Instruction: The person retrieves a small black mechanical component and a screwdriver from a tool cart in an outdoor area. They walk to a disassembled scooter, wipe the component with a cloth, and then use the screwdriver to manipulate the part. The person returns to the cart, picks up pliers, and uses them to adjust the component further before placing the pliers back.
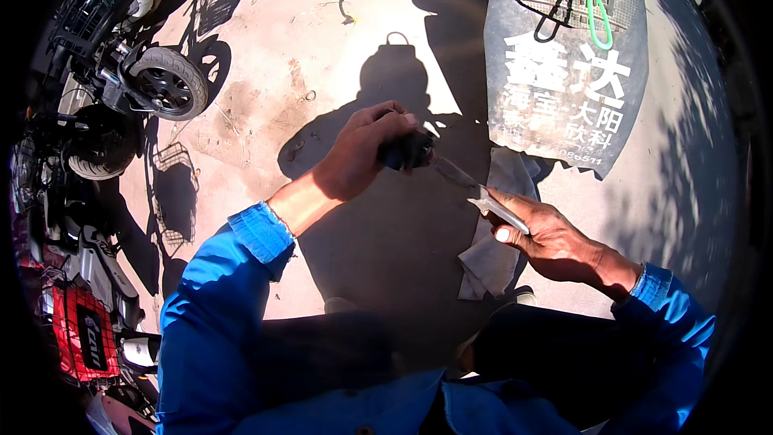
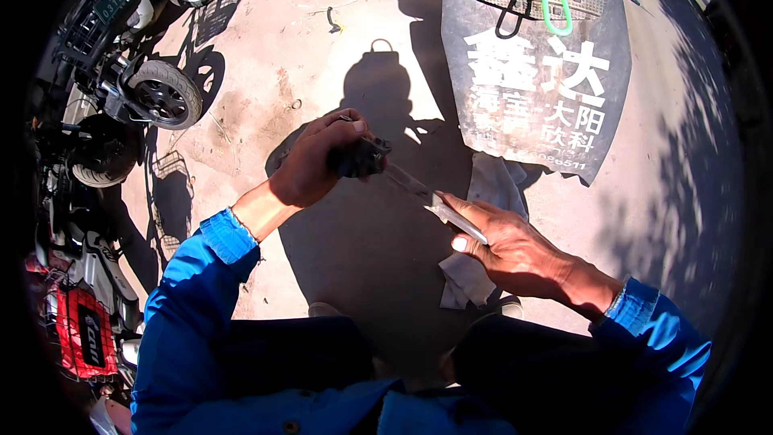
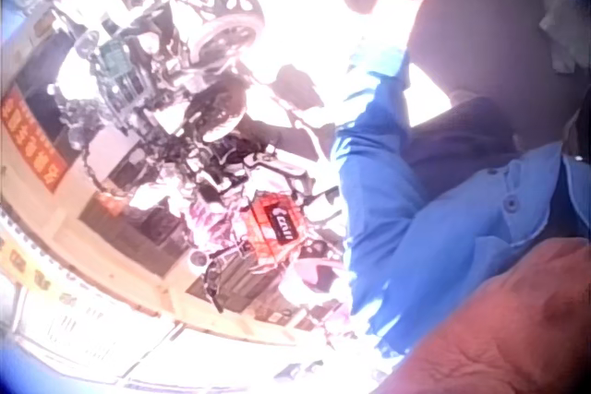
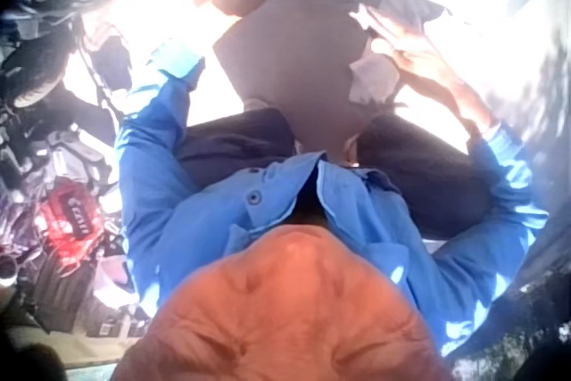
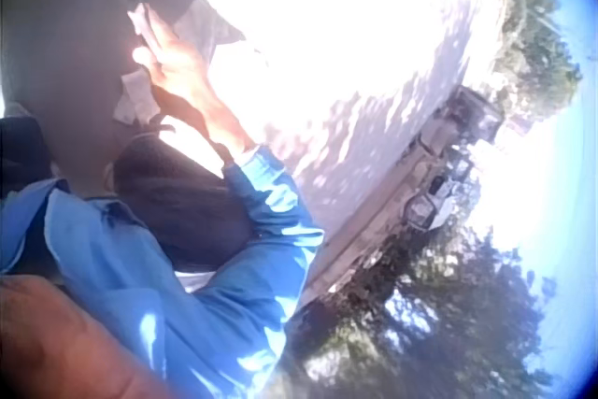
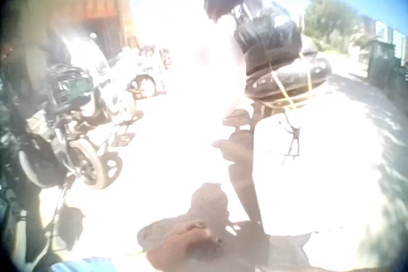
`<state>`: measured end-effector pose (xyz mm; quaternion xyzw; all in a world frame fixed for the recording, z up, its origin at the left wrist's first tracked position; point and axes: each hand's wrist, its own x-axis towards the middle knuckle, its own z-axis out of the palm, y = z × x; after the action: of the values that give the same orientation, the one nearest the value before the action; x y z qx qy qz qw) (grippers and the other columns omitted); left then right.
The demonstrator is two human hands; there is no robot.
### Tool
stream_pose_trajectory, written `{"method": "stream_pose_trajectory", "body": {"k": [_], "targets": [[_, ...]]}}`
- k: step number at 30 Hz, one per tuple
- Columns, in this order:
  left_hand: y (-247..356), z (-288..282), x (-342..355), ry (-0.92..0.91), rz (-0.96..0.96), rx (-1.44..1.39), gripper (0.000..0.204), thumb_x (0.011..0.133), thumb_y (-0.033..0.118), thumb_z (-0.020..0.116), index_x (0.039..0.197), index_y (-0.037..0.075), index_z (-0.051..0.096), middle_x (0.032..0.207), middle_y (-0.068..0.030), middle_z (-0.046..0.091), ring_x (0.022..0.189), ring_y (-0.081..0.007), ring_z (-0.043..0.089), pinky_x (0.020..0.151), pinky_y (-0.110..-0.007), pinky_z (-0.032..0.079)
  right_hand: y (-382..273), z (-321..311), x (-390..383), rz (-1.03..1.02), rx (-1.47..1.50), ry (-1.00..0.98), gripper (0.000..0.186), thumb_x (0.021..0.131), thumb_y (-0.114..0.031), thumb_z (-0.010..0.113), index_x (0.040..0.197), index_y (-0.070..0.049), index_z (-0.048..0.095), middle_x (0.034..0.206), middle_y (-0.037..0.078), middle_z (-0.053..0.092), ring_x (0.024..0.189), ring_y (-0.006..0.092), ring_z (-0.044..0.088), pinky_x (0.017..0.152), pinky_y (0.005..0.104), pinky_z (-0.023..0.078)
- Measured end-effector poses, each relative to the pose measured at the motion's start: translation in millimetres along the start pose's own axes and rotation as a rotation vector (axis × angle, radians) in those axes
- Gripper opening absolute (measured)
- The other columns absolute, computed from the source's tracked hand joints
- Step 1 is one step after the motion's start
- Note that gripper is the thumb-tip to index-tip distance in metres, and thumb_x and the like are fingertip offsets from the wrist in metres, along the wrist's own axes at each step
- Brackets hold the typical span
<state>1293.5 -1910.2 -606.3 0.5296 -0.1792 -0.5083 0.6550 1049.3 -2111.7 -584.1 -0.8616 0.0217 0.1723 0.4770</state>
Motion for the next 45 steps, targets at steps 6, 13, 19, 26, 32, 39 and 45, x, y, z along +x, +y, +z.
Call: {"method": "stream_pose_trajectory", "body": {"k": [6, 13, 19, 26, 32, 39, 45], "targets": [[-27, -11, 0, 0.022, 0.026, 0.098, 0.023, 0.101, 0.028, 0.061, 0.103, 0.005, 0.059, 0.093, -0.0083, 0.065, 0.081, -0.0162, 0.066, 0.07, -0.033, 0.056, -12, 21, 2, 0.081, -0.037, 0.067, 0.059, 0.112, -0.029, 0.045, 0.165, -0.013, 0.027, 0.143, 0.024, 0.052, 0.126, 0.0419, 0.058, 0.108, 0.0475, 0.047], [-26, -11, -15, 0.068, 0.067, 0.297, 0.028, 0.1, 0.031, 0.065, 0.102, 0.004, 0.06, 0.09, -0.0083, 0.067, 0.078, -0.0141, 0.067, 0.068, -0.03, 0.058, -15, 30, 2, 0.067, 0.082, 0.054, 0.043, 0.112, -0.028, 0.046, 0.145, -0.003, 0.052, 0.128, 0.021, 0.061, 0.121, 0.0345, 0.062, 0.104, 0.0435, 0.048], [-24, -25, -30, 0.119, 0.077, 0.21, 0.028, 0.098, 0.031, 0.066, 0.102, 0.004, 0.061, 0.087, -0.0079, 0.068, 0.076, -0.014, 0.067, 0.067, -0.03, 0.059, -7, 43, 14, 0.14, 0.547, -0.066, 0.022, 0.105, -0.014, 0.064, 0.125, -0.005, 0.061, 0.1, 0.001, 0.064, 0.097, 0.011, 0.057, 0.093, 0.0328, 0.048], [-16, -27, -39, 0.159, 0.096, 0.239, 0.028, 0.097, 0.03, 0.066, 0.103, 0.003, 0.06, 0.091, -0.0082, 0.068, 0.077, -0.015, 0.068, 0.068, -0.031, 0.058, -24, 27, 14, 0.135, 0.643, -0.185, 0.041, 0.104, -0.013, 0.065, 0.144, -0.009, 0.056, 0.133, 0.008, 0.059, 0.123, 0.0187, 0.058, 0.108, 0.0377, 0.046], [-15, -20, -36, 0.125, 0.165, 0.309, 0.027, 0.098, 0.03, 0.066, 0.102, 0.004, 0.058, 0.093, -0.0083, 0.068, 0.08, -0.0144, 0.068, 0.071, -0.03, 0.057, -4, 27, 6, -0.11, 0.122, 0.061, 0.047, 0.104, -0.023, 0.062, 0.146, -0.004, 0.056, 0.147, 0.018, 0.044, 0.143, 0.0357, 0.042, 0.119, 0.0461, 0.034], [-14, -10, -37, 0.181, 0.311, 0.339, 0.024, 0.098, 0.026, 0.07, 0.097, 0.005, 0.058, 0.08, -0.0006, 0.059, 0.075, -0.0055, 0.053, 0.066, -0.024, 0.044, 6, 23, 11, -0.203, -0.021, 0.098, 0.052, 0.101, -0.019, 0.067, 0.147, -0.001, 0.052, 0.146, 0.019, 0.042, 0.131, 0.0354, 0.051, 0.109, 0.0427, 0.045], [-12, -12, -42, 0.163, 0.388, 0.438, 0.026, 0.099, 0.027, 0.069, 0.1, 0.004, 0.056, 0.082, -0.0011, 0.059, 0.076, -0.0059, 0.053, 0.067, -0.024, 0.045, 4, 13, 17, -0.226, -0.062, 0.078, 0.05, 0.099, -0.018, 0.069, 0.143, 0.001, 0.056, 0.149, 0.017, 0.041, 0.131, 0.0343, 0.052, 0.108, 0.0426, 0.047]]}}
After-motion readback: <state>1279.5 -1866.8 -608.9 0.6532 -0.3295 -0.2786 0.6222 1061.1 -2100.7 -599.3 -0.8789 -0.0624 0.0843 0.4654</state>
